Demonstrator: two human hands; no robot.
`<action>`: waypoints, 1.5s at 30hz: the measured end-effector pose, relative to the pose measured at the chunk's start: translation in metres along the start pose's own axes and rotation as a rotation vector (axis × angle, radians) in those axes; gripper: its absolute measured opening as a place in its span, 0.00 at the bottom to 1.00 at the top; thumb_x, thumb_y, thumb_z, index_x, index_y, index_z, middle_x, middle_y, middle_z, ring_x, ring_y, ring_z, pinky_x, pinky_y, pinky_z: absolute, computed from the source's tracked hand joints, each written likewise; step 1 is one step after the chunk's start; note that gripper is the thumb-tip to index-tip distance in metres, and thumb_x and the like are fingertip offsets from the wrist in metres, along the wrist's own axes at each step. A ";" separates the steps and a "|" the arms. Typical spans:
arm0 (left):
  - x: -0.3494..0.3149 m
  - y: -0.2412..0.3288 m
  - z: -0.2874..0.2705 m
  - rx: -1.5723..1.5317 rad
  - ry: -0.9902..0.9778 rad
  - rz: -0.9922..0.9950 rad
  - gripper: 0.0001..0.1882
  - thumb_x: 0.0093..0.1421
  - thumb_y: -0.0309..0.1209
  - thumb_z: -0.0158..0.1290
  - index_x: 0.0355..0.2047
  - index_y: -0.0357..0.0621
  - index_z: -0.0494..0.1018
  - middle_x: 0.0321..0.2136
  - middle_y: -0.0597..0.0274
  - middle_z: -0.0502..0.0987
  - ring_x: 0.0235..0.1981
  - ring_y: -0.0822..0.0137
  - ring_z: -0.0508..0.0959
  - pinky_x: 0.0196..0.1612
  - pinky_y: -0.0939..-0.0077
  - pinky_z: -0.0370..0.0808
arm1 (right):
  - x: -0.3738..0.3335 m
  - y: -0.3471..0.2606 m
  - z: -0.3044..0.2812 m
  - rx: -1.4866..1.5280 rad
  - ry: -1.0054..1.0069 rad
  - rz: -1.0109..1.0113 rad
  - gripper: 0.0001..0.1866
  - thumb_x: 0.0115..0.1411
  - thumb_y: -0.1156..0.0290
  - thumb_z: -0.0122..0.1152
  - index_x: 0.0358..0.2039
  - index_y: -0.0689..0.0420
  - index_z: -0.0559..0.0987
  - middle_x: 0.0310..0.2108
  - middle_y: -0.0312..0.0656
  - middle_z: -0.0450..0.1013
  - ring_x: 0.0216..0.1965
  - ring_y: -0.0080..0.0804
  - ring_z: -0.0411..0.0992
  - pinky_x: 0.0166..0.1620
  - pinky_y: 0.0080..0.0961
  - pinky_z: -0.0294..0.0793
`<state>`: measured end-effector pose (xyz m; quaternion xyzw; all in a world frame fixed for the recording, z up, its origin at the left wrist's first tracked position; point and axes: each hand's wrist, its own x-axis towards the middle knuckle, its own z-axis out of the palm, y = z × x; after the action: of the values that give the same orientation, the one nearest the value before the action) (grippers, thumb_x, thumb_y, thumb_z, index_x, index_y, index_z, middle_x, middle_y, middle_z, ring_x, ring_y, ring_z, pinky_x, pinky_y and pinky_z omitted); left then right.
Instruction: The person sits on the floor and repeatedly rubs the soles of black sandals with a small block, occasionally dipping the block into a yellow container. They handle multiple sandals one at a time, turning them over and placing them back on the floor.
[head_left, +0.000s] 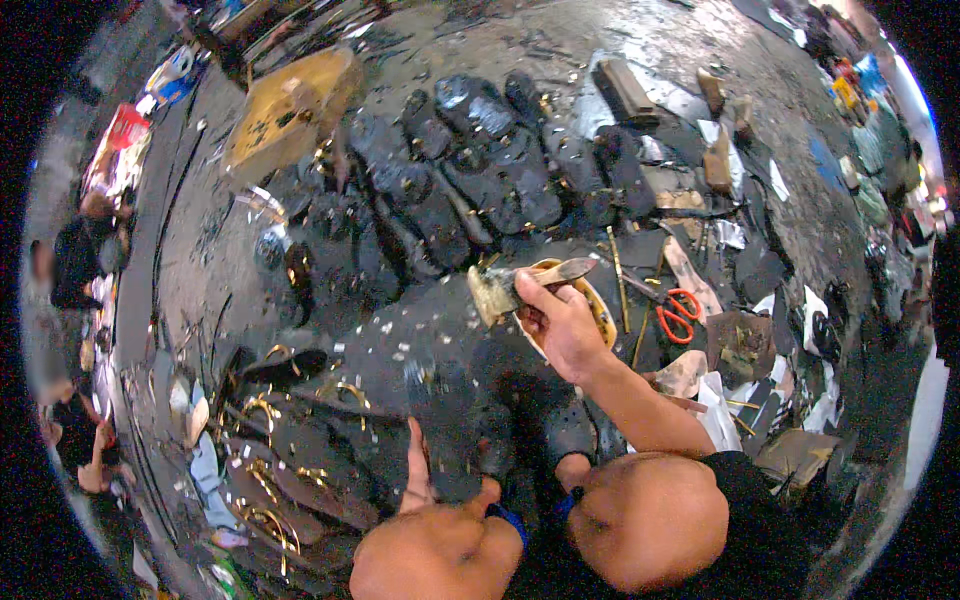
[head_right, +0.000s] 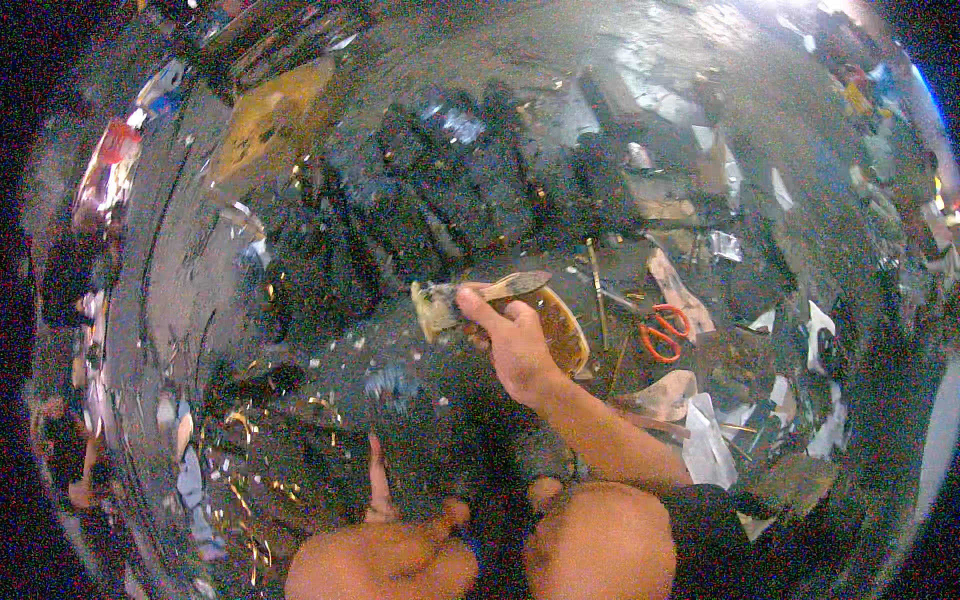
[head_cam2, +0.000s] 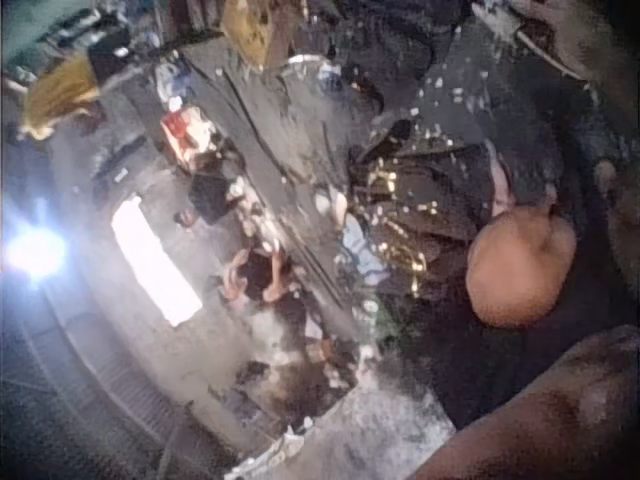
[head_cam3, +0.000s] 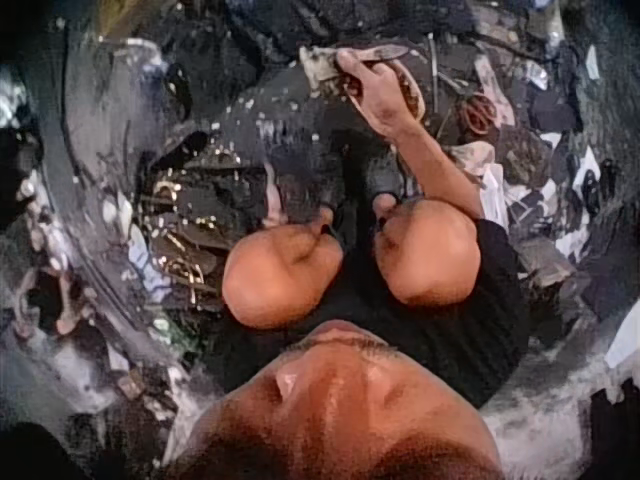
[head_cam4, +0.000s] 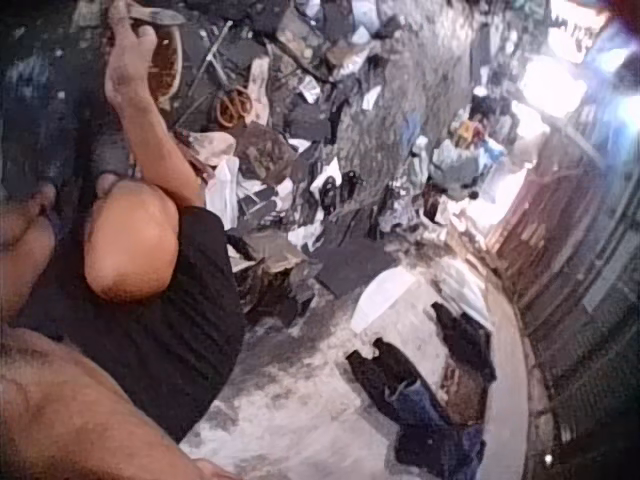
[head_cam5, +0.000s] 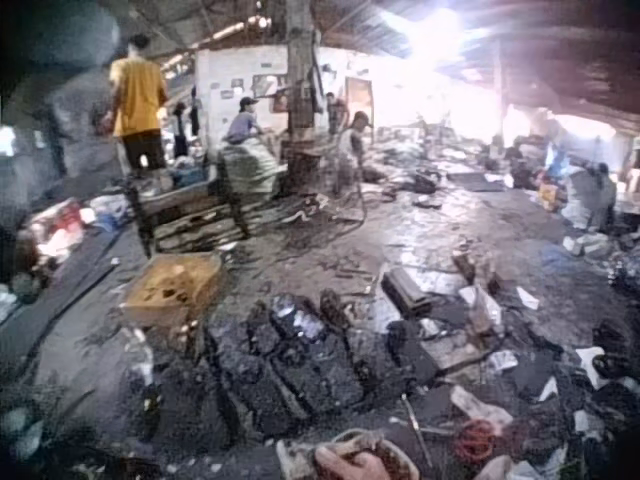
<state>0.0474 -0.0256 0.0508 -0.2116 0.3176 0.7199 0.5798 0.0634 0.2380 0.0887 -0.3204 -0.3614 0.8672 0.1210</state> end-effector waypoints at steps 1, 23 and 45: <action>-0.003 -0.004 -0.008 -0.001 -0.005 0.030 0.50 0.59 0.76 0.33 0.62 0.43 0.66 0.49 0.52 0.78 0.49 0.58 0.79 0.52 0.59 0.78 | -0.004 0.004 0.003 -0.109 0.003 0.036 0.14 0.63 0.63 0.65 0.44 0.58 0.80 0.37 0.34 0.79 0.37 0.23 0.76 0.42 0.23 0.74; 0.096 0.088 0.057 -0.183 -0.086 0.613 0.33 0.61 0.65 0.50 0.46 0.46 0.74 0.38 0.64 0.80 0.34 0.65 0.80 0.37 0.67 0.81 | -0.018 0.031 0.030 -0.798 -0.165 -0.619 0.13 0.60 0.63 0.67 0.37 0.60 0.80 0.35 0.44 0.81 0.37 0.35 0.80 0.44 0.31 0.77; 0.039 0.100 -0.042 1.998 0.190 0.824 0.46 0.46 0.48 0.66 0.63 0.44 0.64 0.62 0.50 0.68 0.64 0.46 0.64 0.68 0.49 0.55 | 0.051 -0.011 -0.091 -0.354 0.092 0.004 0.18 0.61 0.61 0.68 0.44 0.62 0.79 0.36 0.37 0.78 0.35 0.27 0.77 0.41 0.29 0.78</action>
<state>-0.0620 -0.0400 0.0158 0.4243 0.8504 0.2560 0.1767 0.0825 0.3184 0.0237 -0.3767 -0.5020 0.7747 0.0772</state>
